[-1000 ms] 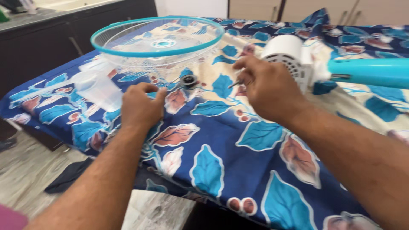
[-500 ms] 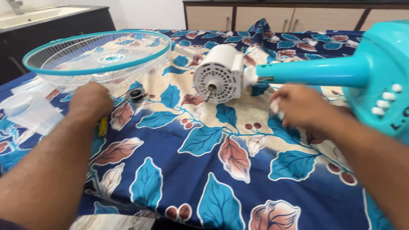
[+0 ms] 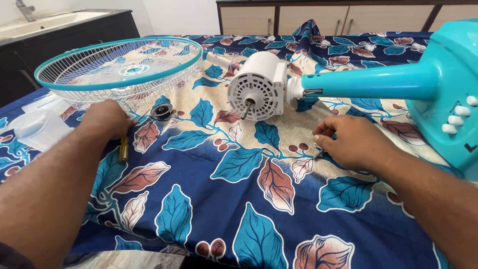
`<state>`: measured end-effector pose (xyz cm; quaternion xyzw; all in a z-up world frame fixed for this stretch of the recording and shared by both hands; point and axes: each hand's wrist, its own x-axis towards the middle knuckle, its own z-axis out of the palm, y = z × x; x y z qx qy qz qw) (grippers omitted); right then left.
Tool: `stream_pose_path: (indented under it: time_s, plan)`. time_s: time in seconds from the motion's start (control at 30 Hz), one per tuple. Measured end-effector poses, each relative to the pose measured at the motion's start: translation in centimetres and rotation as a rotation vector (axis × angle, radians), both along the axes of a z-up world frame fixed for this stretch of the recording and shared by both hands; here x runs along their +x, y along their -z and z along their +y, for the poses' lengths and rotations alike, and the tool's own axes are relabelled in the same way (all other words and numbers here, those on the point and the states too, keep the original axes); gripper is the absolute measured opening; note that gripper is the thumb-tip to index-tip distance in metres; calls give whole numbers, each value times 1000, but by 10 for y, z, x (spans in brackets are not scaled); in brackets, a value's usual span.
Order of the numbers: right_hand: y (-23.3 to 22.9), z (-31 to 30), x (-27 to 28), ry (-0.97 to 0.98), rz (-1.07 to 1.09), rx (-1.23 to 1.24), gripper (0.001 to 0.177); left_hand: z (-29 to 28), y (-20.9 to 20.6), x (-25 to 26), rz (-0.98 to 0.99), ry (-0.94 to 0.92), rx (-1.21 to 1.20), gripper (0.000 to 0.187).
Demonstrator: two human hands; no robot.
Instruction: The person uses a yellow screwdriver to tighten a screw on the white motor housing of a disassembled table fan. They then attach the blue neck to the motor and secure it by hand, leaving the fan cage and other parts on the table.
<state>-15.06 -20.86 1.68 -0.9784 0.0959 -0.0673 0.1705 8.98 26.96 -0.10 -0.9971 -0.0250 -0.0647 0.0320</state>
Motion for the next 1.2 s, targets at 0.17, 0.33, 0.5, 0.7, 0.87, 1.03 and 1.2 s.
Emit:
stream_pose_path:
  time_s: [0.17, 0.33, 0.5, 0.7, 0.87, 1.03, 1.2]
  plan:
    - [-10, 7, 3, 6, 70, -78, 33, 12, 1, 30, 136, -16, 47, 72]
    - [-22, 25, 0, 101, 98, -242, 45, 18, 2, 29, 155, -44, -79, 76]
    - [-32, 58, -5, 12, -95, -207, 51, 12, -7, 8, 91, -14, -349, 56]
    - [-38, 96, -5, -43, -86, -254, 44, 5, -12, -34, -137, 125, -777, 31]
    - [-33, 105, -4, -157, -173, -160, 40, -9, -14, -59, -300, 327, -983, 22]
    - [-27, 102, -1, -220, -316, -122, 39, -38, -29, -84, -649, 527, -657, 14]
    - [-25, 102, 11, -168, -371, 367, 40, -127, -47, -102, -381, 743, -1257, 32]
